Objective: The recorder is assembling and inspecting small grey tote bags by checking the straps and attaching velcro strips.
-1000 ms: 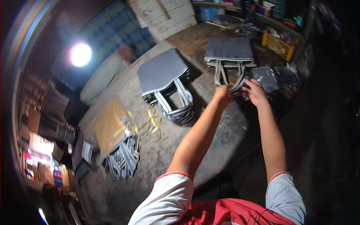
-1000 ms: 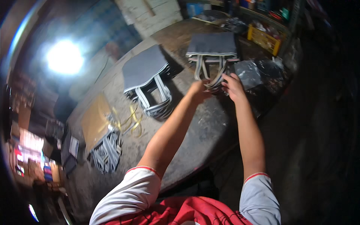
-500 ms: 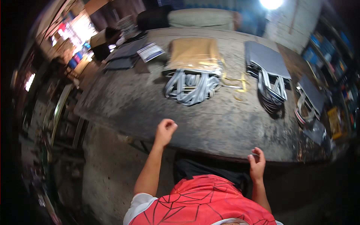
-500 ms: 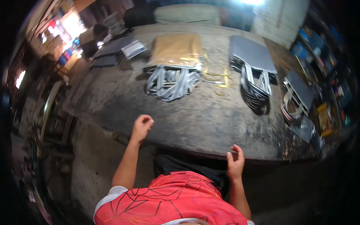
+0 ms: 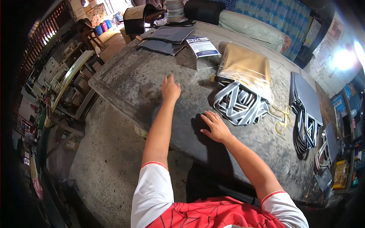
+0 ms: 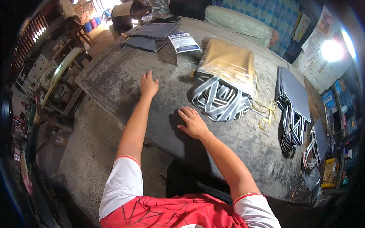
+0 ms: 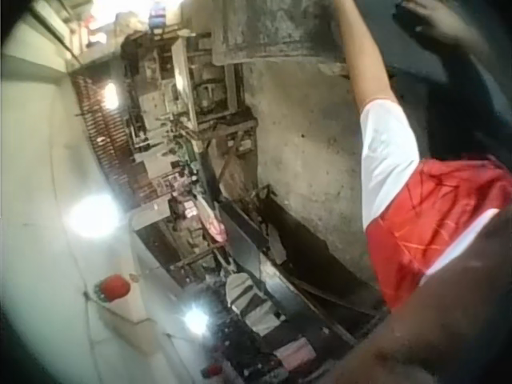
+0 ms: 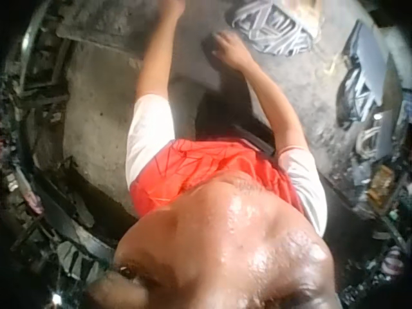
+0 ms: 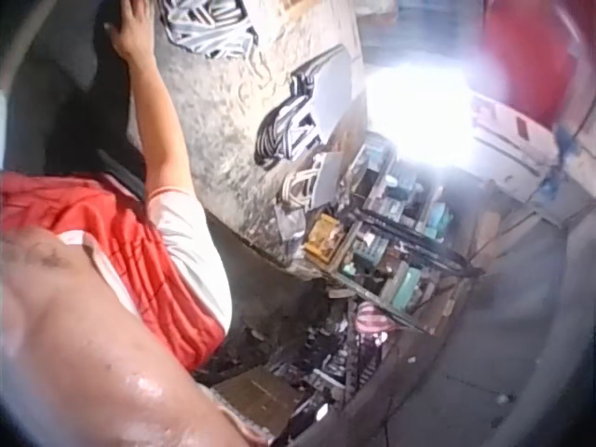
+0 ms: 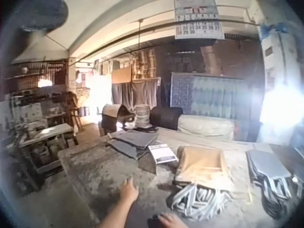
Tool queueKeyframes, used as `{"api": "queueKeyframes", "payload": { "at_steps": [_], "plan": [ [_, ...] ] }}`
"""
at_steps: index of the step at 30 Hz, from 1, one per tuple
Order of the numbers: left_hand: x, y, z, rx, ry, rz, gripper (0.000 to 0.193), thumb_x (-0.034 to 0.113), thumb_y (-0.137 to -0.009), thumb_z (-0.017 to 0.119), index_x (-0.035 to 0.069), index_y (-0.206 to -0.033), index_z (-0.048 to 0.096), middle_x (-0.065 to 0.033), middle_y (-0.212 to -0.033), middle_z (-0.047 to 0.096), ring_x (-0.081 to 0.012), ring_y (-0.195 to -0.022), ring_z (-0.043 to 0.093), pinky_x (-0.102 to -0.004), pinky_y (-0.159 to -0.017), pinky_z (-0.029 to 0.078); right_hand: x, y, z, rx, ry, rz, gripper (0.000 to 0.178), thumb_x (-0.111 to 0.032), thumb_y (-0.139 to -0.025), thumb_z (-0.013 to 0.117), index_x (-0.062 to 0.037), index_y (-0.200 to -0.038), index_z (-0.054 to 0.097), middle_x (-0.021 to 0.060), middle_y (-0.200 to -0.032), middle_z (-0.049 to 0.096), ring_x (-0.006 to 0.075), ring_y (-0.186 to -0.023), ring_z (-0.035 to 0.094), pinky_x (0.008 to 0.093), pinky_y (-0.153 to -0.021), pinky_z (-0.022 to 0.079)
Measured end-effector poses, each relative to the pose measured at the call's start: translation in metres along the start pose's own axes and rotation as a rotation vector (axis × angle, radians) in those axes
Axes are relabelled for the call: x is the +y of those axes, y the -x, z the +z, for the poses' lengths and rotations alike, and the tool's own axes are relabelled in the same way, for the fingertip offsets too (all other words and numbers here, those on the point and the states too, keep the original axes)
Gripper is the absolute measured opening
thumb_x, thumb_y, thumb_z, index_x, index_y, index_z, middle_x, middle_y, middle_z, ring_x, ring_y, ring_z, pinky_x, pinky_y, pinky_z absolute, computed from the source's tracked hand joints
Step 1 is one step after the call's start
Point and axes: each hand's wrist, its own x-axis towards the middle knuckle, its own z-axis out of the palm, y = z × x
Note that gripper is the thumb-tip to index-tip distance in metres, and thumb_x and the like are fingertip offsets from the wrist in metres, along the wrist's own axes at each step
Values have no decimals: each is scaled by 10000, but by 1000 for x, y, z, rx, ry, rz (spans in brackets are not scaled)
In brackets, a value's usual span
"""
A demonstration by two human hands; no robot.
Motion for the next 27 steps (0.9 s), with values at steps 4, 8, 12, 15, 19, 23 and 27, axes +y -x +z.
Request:
{"api": "queueKeyframes", "payload": {
  "at_steps": [4,8,12,15,19,23,27],
  "plan": [
    [-9,-94,49,-8,-174,46,645,182,-774,657,108,-1351,380,-156,-1335,415,-357,-1246,386,-542,-969,350,9,-26,25,-106,58,155,632,-434,-842,584,-43,-1320,449,181,-1404,371,352,-1328,311,493,-1101,226],
    [-25,-195,104,-30,-270,33,732,171,-786,597,169,-1442,273,-138,-1498,223,-359,-1380,202,-611,-1050,232,10,-33,23,-126,-17,193,602,-407,-824,613,-35,-1281,486,184,-1373,414,347,-1309,350,493,-1091,241],
    [-25,-268,153,-161,-324,-17,724,170,-828,523,224,-1475,203,-75,-1553,88,-352,-1416,89,-620,-1086,151,19,-41,15,-189,-82,253,572,-386,-822,627,-26,-1250,510,183,-1350,445,341,-1292,381,484,-1075,265],
    [-71,-316,203,-112,-379,49,692,211,-860,489,326,-1471,187,-32,-1556,101,-339,-1402,164,-651,-1059,164,23,-44,19,-242,-134,286,595,-430,-816,640,-33,-1243,521,169,-1357,448,320,-1286,399,474,-1074,265],
    [-107,-360,241,-13,-457,160,699,281,-851,493,379,-1462,167,-24,-1512,237,-311,-1238,399,-613,-965,306,27,-51,20,-298,-122,309,569,-473,-811,643,-69,-1204,566,130,-1324,496,274,-1260,444,443,-1068,261],
    [-81,-357,231,98,-396,110,489,287,-871,434,307,-1359,409,-31,-1329,450,-313,-1170,434,-510,-951,315,35,-57,18,-307,-85,343,565,-445,-787,676,-72,-1199,569,117,-1318,503,262,-1261,447,425,-1075,255],
    [-82,-341,221,-81,-402,15,353,297,-891,421,221,-1182,606,-45,-1292,466,-309,-1180,436,-518,-925,364,28,-51,20,-297,-117,336,554,-411,-782,689,-62,-1194,568,120,-1324,495,265,-1261,445,428,-1073,264]
  ]
}}
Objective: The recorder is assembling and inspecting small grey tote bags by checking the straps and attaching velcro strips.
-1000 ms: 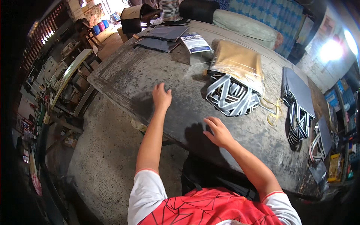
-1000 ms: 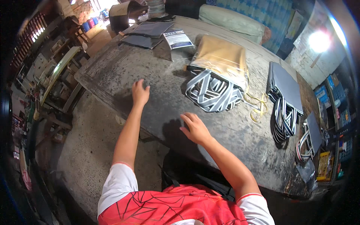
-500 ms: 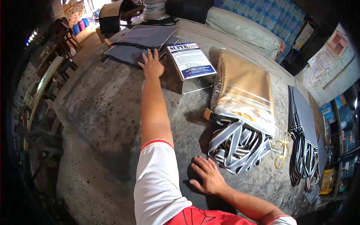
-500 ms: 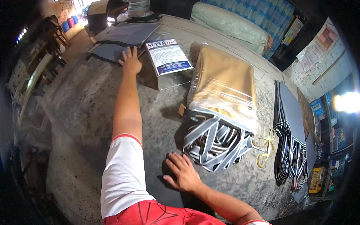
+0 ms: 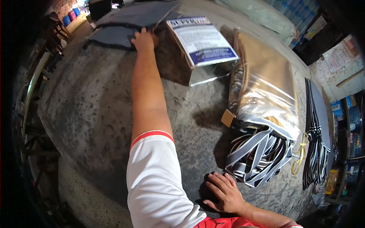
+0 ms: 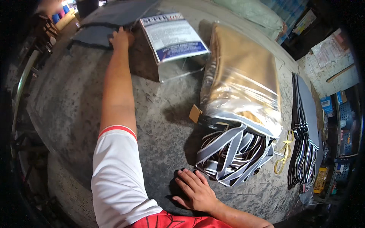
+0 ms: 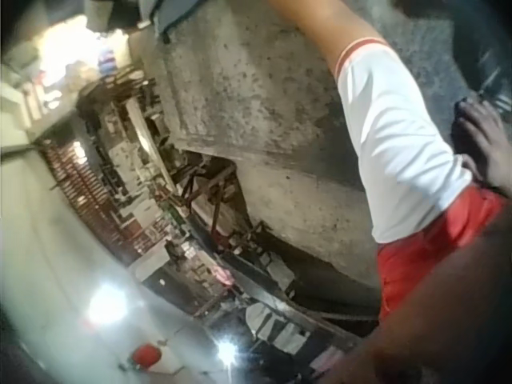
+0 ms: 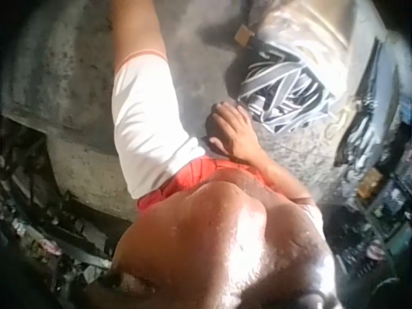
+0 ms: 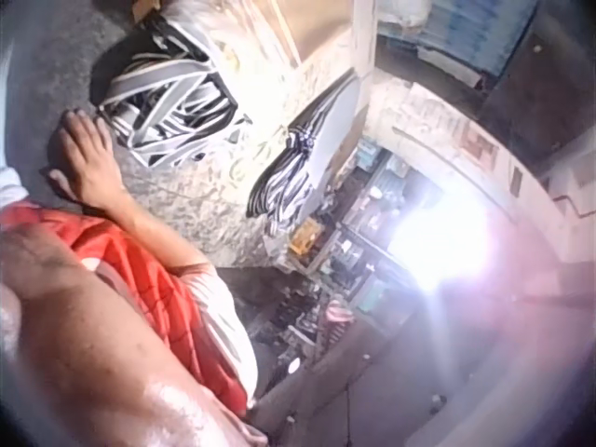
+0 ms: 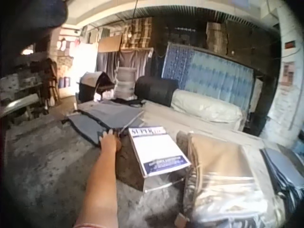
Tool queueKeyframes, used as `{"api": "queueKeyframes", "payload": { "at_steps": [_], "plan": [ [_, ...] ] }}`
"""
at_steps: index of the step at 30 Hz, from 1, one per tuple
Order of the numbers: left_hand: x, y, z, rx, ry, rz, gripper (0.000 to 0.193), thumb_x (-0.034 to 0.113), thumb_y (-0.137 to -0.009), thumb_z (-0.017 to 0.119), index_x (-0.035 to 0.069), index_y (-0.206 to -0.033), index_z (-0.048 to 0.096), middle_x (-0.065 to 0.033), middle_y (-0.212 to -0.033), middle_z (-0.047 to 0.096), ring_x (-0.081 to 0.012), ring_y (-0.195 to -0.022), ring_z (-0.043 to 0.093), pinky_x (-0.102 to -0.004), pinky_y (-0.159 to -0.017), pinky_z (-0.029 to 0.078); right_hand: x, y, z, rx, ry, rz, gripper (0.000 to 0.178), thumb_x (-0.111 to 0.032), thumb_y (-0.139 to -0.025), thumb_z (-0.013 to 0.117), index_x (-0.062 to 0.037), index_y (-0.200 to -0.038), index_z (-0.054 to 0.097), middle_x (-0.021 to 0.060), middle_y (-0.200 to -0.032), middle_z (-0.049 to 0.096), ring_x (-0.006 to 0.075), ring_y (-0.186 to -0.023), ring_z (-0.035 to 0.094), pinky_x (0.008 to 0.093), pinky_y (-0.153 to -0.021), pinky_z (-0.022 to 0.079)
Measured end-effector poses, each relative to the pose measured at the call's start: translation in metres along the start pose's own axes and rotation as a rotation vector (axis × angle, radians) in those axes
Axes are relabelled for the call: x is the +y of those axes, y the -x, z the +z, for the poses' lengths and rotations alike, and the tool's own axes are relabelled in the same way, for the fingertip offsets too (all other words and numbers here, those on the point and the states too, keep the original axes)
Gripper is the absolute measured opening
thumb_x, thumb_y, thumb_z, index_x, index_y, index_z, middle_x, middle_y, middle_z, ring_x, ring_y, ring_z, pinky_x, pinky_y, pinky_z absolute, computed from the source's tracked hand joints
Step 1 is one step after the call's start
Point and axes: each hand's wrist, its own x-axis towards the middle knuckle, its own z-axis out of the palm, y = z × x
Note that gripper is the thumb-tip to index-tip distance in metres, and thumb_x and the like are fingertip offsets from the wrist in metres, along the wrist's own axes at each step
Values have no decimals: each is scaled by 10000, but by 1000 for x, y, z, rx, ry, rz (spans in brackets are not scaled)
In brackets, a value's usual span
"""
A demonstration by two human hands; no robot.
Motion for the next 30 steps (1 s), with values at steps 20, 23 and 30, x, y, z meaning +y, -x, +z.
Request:
{"api": "queueKeyframes", "payload": {
  "at_steps": [20,23,30],
  "plan": [
    [-79,247,-144,-224,-106,16,263,173,-877,447,-6,-1017,579,-206,-884,643,-387,-794,641,-462,-702,520,-1,8,-2,165,-7,-56,519,-309,-763,701,-20,-1169,559,135,-1315,493,284,-1262,428,451,-1058,298],
    [-83,304,-182,-274,-48,-30,349,286,-893,484,-10,-1053,574,-209,-912,638,-388,-850,631,-463,-734,511,-6,11,1,192,14,-59,534,-303,-754,706,-12,-1173,547,135,-1312,487,293,-1267,417,457,-1055,299],
    [-93,227,-212,139,328,-556,706,413,-806,653,-65,-1244,375,-280,-1231,454,-434,-1057,528,-482,-881,460,-12,17,5,243,47,-79,506,-294,-770,692,-11,-1163,547,129,-1310,485,297,-1279,399,456,-1070,288]
  ]
}}
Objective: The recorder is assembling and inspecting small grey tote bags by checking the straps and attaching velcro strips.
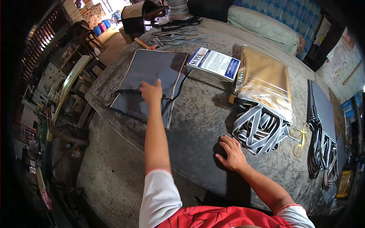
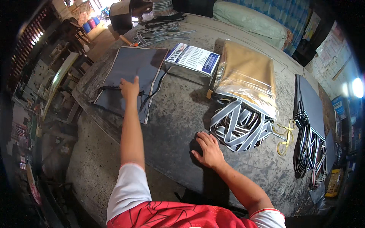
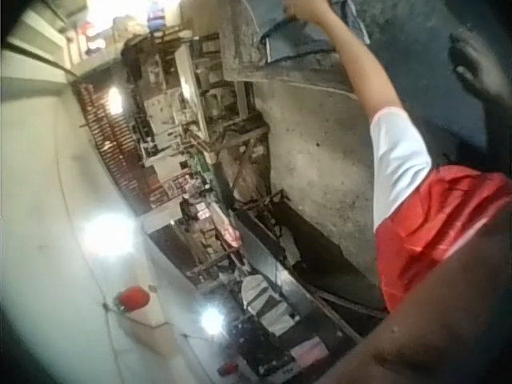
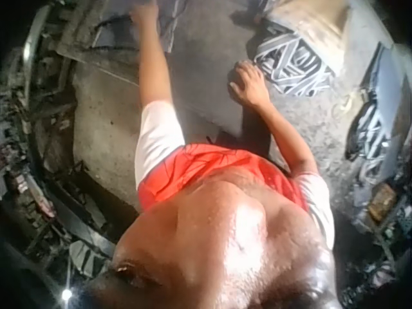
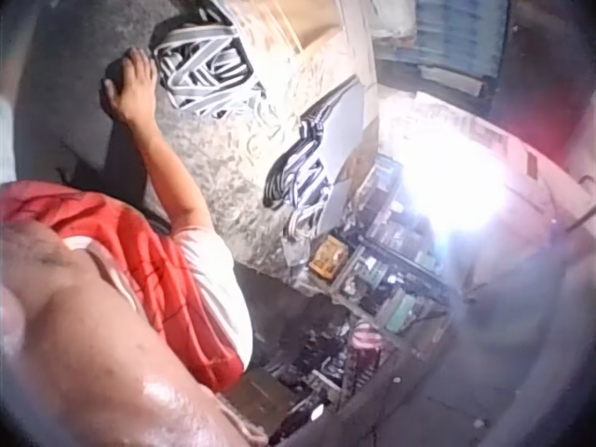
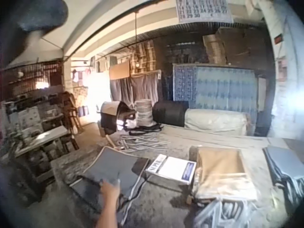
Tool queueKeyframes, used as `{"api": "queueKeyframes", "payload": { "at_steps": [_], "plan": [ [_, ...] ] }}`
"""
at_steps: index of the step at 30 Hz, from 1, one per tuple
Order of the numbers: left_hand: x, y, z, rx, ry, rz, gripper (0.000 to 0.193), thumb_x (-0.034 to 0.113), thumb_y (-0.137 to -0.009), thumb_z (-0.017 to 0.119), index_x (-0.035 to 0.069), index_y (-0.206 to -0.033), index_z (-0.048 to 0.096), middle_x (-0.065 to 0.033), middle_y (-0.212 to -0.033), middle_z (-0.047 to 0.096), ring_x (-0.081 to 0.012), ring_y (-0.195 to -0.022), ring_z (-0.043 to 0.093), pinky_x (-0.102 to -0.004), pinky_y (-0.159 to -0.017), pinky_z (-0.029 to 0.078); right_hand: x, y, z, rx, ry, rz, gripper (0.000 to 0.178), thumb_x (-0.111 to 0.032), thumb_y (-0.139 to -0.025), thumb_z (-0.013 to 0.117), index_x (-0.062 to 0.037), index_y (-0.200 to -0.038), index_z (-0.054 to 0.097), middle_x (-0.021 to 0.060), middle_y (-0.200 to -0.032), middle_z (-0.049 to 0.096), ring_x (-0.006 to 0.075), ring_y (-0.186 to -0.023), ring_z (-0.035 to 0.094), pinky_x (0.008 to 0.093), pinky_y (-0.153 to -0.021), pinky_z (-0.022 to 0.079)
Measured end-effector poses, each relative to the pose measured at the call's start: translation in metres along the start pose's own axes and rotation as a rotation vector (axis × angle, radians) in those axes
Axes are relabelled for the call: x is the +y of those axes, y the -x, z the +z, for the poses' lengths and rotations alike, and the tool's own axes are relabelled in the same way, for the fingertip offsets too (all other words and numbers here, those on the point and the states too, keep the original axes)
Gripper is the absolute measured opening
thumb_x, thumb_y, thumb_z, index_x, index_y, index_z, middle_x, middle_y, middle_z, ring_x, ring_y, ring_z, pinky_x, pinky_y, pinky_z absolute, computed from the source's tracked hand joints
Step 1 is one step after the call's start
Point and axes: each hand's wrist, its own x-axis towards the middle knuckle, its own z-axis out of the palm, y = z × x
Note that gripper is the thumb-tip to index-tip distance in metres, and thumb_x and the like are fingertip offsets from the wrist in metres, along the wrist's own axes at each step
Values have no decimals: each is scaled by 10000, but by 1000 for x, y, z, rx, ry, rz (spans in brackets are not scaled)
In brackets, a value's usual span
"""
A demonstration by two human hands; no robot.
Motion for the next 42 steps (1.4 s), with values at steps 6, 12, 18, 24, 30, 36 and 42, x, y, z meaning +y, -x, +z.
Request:
{"api": "queueKeyframes", "payload": {
  "at_steps": [6,12,18,24,30,36,42],
  "plan": [
    [12,-43,37,136,424,-810,813,218,-713,769,-81,-1278,266,-308,-1295,379,-464,-1090,508,-469,-918,466,3,5,4,42,-2,-32,488,-260,-764,700,-28,-1164,542,137,-1292,494,308,-1273,405,460,-1058,304],
    [-74,-86,39,39,645,-688,540,88,-724,681,-68,-1186,452,-213,-1118,579,-380,-1062,561,-411,-925,457,-4,5,13,64,7,-63,448,-226,-767,687,-30,-1145,545,137,-1287,497,310,-1263,413,440,-1045,320],
    [16,-46,-88,-169,1166,296,332,25,-764,631,-38,-1082,563,-61,-985,599,-162,-893,539,-285,-823,428,7,10,15,96,53,-68,425,-232,-770,668,-41,-1134,558,118,-1294,497,296,-1253,416,422,-1055,307],
    [65,71,-277,-673,1290,705,396,-17,-810,595,-15,-1193,495,-61,-1073,582,-155,-972,537,-285,-884,413,18,12,22,75,-460,178,478,-323,-834,657,-28,-1194,552,107,-1249,542,277,-1194,480,383,-1015,349],
    [54,171,-360,-936,1388,715,484,-48,-810,566,-9,-1280,456,-90,-1176,580,-201,-1085,546,-297,-967,396,-37,59,-10,191,-1953,475,750,-599,-878,482,-81,-1398,322,129,-1388,409,278,-1198,468,480,-978,350],
    [65,228,-327,-1156,1020,655,578,33,-800,595,-27,-1345,411,-84,-1261,541,-169,-1129,511,-276,-1012,341,-66,156,-45,-9,-2031,548,616,-505,-870,552,-71,-1298,463,111,-1245,549,255,-1125,525,457,-971,378],
    [86,265,-297,-1418,829,714,492,57,-830,564,-16,-1301,441,-87,-1203,557,-164,-1069,534,-281,-952,394,-7,240,-170,842,-1247,350,533,-59,-844,628,58,-1323,427,123,-1233,547,168,-1075,534,279,-939,421]
  ]
}}
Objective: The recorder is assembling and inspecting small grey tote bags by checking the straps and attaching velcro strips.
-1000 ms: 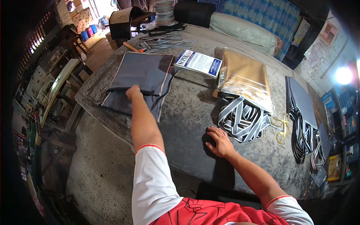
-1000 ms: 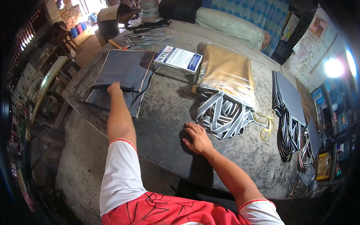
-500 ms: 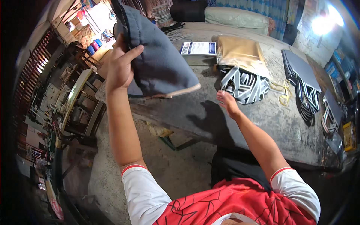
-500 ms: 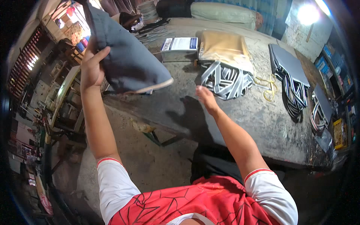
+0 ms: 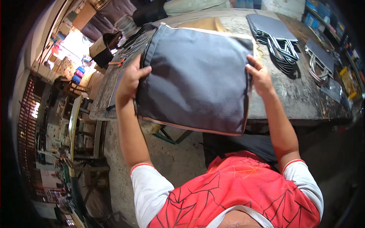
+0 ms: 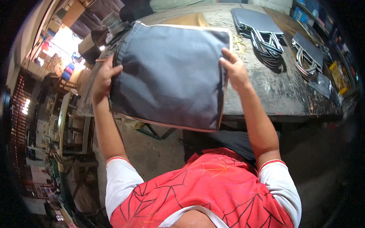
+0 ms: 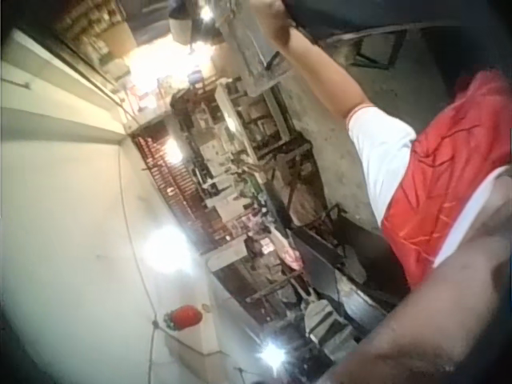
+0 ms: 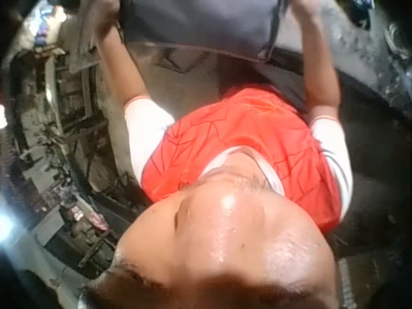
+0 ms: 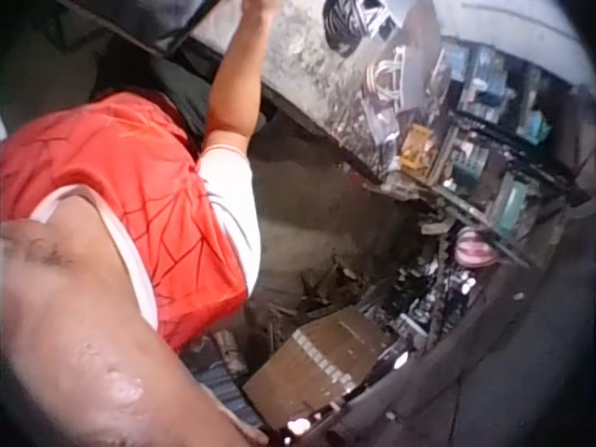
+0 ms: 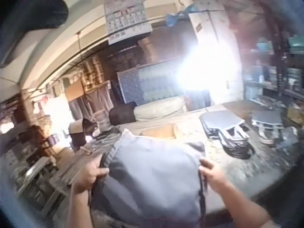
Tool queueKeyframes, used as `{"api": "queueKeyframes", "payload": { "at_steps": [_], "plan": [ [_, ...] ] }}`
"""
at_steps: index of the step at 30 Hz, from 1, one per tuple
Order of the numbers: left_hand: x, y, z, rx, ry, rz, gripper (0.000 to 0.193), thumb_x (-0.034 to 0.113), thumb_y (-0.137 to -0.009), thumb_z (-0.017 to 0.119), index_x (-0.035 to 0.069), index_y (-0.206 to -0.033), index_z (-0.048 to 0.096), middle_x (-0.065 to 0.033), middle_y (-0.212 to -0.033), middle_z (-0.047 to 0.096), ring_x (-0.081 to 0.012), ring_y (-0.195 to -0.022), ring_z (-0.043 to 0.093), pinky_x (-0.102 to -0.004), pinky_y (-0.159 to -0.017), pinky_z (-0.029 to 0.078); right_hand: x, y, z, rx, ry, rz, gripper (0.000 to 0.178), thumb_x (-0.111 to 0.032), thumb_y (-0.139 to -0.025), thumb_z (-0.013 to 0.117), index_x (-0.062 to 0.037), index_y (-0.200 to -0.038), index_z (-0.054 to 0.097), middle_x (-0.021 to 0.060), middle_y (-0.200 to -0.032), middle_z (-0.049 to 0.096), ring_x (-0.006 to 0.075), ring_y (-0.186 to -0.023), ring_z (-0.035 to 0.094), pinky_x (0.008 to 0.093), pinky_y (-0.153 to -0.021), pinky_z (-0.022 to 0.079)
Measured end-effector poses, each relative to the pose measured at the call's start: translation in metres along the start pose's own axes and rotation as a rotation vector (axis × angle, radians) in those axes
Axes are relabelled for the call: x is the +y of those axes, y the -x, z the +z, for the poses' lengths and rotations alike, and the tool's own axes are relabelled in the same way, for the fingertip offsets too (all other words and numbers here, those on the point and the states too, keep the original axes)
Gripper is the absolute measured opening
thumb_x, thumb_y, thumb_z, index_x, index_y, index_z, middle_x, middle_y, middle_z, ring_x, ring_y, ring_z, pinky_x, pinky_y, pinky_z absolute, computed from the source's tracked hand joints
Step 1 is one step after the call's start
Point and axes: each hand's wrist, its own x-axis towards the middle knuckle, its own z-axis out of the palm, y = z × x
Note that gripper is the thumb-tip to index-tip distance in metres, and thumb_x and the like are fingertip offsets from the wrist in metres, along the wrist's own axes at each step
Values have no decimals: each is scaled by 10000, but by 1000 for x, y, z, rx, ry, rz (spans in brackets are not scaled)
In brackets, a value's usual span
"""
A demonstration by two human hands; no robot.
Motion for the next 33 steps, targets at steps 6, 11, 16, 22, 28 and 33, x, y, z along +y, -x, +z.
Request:
{"api": "queueKeyframes", "payload": {
  "at_steps": [6,11,16,22,28,33],
  "plan": [
    [-189,1,100,170,230,-378,461,-59,-832,523,-8,-1275,407,-121,-1177,549,-191,-1003,552,-343,-877,455,8,-12,-112,98,792,-179,470,-73,-788,655,34,-1230,534,188,-1224,578,275,-1145,552,326,-970,421],
    [-278,21,138,467,-117,-341,482,-43,-837,555,-42,-1291,392,-155,-1116,594,-195,-992,578,-301,-855,457,63,17,-164,115,1230,-95,494,-148,-760,694,-3,-1206,540,208,-1166,556,358,-1071,552,396,-911,449],
    [-271,30,148,496,-101,-342,483,-55,-837,550,-56,-1291,389,-171,-1189,557,-205,-1047,565,-301,-888,446,73,39,-150,216,1167,-90,422,-126,-770,676,-6,-1160,572,173,-1036,584,336,-959,576,392,-834,464],
    [-261,31,156,530,-62,-381,470,-81,-828,541,-57,-1277,401,-166,-1193,555,-208,-1078,550,-297,-934,411,75,36,-149,293,1157,-111,342,-65,-775,659,-32,-1111,603,121,-973,613,267,-915,611,344,-806,484],
    [-255,40,161,653,23,-304,445,-126,-842,491,-59,-1273,400,-168,-1179,564,-193,-1067,548,-281,-921,412,74,26,-137,252,879,-135,314,-9,-765,641,-20,-1077,609,139,-960,619,283,-863,619,351,-748,493],
    [-246,88,180,812,-7,-344,498,-132,-827,505,-54,-1296,358,-176,-1218,537,-218,-1096,533,-318,-955,401,70,4,-105,183,830,-150,294,-20,-768,652,-15,-1060,616,146,-943,623,295,-843,615,358,-739,493]
  ]
}}
